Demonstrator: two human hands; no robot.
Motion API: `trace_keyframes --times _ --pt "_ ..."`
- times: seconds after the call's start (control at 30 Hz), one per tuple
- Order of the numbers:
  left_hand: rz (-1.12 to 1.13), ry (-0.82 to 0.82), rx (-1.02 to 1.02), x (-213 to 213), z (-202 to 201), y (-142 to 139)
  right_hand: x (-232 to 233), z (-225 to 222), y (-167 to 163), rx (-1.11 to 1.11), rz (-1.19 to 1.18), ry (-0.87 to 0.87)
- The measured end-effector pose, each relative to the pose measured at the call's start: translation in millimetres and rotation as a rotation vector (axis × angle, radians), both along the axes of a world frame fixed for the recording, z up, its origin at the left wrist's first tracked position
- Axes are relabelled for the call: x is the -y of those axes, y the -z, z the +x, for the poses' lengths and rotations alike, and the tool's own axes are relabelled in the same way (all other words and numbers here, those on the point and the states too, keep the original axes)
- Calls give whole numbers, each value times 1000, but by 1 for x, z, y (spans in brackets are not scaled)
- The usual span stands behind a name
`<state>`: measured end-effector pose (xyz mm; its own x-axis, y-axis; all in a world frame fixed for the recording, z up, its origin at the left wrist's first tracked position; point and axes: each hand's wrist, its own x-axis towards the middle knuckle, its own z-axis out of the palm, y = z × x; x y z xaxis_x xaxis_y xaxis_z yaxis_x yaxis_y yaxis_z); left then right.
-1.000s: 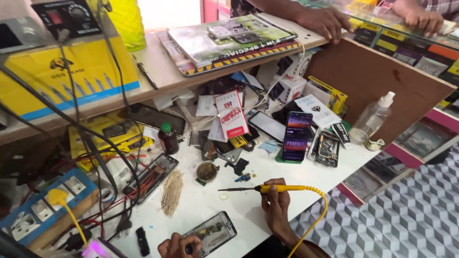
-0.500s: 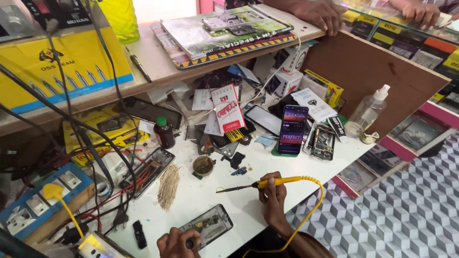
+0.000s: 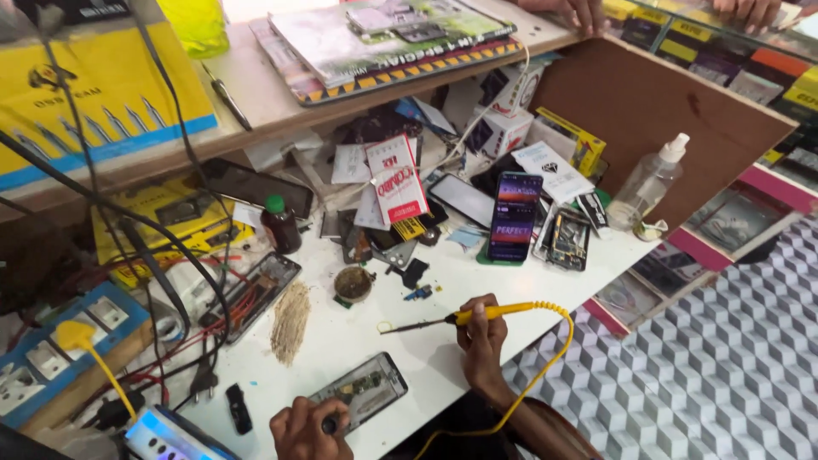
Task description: The person uses a soldering iron and a screwdriver to work on the internal circuit board of a disassembled mobile phone. They repeatedly apply the soldering iron to various points on the board while holding the device steady.
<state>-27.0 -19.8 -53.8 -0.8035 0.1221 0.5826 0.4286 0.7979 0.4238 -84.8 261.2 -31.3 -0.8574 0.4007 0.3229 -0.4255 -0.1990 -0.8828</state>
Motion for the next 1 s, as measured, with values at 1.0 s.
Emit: trace_keyframes --times 1.0 --pt "42 77 -135 -11 30 -64 12 27 5 -439 412 -5"
